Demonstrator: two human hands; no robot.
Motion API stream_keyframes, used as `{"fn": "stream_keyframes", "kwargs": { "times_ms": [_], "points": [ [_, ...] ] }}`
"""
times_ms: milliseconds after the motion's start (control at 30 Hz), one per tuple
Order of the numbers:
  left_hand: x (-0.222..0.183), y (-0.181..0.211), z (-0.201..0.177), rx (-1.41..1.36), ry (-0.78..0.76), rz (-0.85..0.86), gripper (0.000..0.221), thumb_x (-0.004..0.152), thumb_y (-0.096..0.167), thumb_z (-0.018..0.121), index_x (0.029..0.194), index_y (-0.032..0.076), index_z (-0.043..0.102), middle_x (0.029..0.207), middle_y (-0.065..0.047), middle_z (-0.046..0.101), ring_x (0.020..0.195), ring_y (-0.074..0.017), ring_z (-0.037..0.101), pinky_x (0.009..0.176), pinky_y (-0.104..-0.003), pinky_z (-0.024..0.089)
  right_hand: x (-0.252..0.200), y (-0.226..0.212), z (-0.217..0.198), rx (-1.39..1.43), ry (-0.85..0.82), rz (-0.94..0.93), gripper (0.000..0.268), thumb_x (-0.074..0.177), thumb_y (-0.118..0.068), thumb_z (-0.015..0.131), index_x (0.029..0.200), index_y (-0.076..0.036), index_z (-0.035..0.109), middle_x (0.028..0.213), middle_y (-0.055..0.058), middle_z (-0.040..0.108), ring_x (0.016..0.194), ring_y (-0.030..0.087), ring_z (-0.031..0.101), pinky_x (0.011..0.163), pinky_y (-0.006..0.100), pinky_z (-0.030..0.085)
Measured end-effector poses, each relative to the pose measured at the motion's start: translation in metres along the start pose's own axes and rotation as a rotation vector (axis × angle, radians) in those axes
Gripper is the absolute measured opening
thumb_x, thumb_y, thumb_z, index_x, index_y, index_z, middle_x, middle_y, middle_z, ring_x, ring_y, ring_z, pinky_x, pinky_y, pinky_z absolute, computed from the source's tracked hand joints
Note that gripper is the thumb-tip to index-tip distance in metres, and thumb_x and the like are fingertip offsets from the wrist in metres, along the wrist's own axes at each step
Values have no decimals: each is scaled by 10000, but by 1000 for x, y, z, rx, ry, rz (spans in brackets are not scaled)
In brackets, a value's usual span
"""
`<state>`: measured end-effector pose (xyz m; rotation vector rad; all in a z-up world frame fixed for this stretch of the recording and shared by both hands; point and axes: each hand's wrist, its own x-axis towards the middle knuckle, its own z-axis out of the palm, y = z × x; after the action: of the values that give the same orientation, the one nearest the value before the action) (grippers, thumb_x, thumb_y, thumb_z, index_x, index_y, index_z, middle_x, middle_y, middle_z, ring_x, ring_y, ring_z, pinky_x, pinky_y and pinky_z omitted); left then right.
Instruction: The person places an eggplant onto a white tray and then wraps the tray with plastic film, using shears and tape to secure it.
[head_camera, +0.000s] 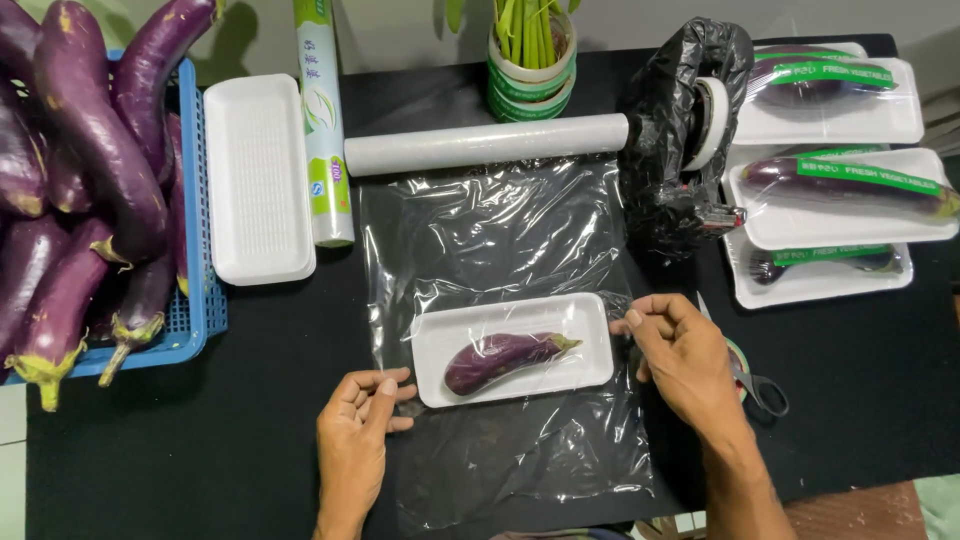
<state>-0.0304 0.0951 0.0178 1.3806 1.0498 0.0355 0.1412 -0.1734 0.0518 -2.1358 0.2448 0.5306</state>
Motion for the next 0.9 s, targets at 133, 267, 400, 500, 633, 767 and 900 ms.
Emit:
{"fn": "stream_keyframes", "kwargs": {
  "times_ms": [133, 267, 400, 500, 633, 767, 900],
  "points": [
    [-2, -3, -2, 41, -27, -50, 168, 941, 158, 655, 961, 1, 715, 982, -171, 812, 841, -269, 817, 634, -327, 634, -6, 9, -6, -21, -131, 122, 225, 943, -186, 692, 1095, -25, 728, 847, 111, 827, 499, 159, 552, 486, 277, 500],
    [-11, 8, -3, 86, 2, -49, 174, 975, 181, 637, 927, 19, 676, 797, -146, 773, 590, -251, 735, 585, -314, 552, -11, 24, -19, 33, -119, 55, 142, 936, -132, 735, 923, 3, 775, 711, 111, 780, 474, 147, 518, 440, 269, 436],
    [-23, 5, -14, 115, -44, -88, 223, 981, 223, 600, 1089, 44, 678, 805, -120, 791, 527, -228, 710, 535, -305, 515, -23, 23, -31, 18, -105, 103, 216, 977, -190, 677, 1043, -23, 797, 737, 109, 790, 468, 152, 456, 446, 275, 394],
    [-39, -22, -27, 107, -172, -252, 403, 861, 180, 712, 1231, 28, 668, 871, -128, 835, 681, -248, 770, 610, -316, 539, -35, 39, -32, 13, -297, 242, 427, 928, -221, 634, 1307, -38, 706, 925, 155, 890, 530, 180, 573, 409, 303, 445],
    [-56, -71, -39, 255, -130, -300, 164, 846, 92, 796, 995, 30, 820, 793, -95, 817, 712, -137, 634, 686, -263, 503, -59, 63, -31, -33, -298, 404, 357, 884, -147, 750, 1222, -41, 793, 884, 116, 831, 646, 176, 580, 459, 316, 401],
    [-80, -44, -42, 191, 5, -309, 129, 878, 126, 725, 909, 13, 781, 762, -158, 897, 646, -185, 702, 517, -321, 470, -70, 120, -50, 170, -197, 183, 161, 931, -66, 744, 857, 70, 786, 827, 140, 731, 772, 219, 626, 760, 336, 447],
    [-84, -46, -47, 186, -15, -349, 142, 922, 132, 696, 945, 9, 765, 789, -166, 830, 732, -279, 859, 509, -339, 459, -84, 105, -59, 278, -146, 251, 183, 1000, -72, 662, 937, 97, 698, 738, 246, 709, 706, 287, 594, 673, 414, 423]
  ]
}}
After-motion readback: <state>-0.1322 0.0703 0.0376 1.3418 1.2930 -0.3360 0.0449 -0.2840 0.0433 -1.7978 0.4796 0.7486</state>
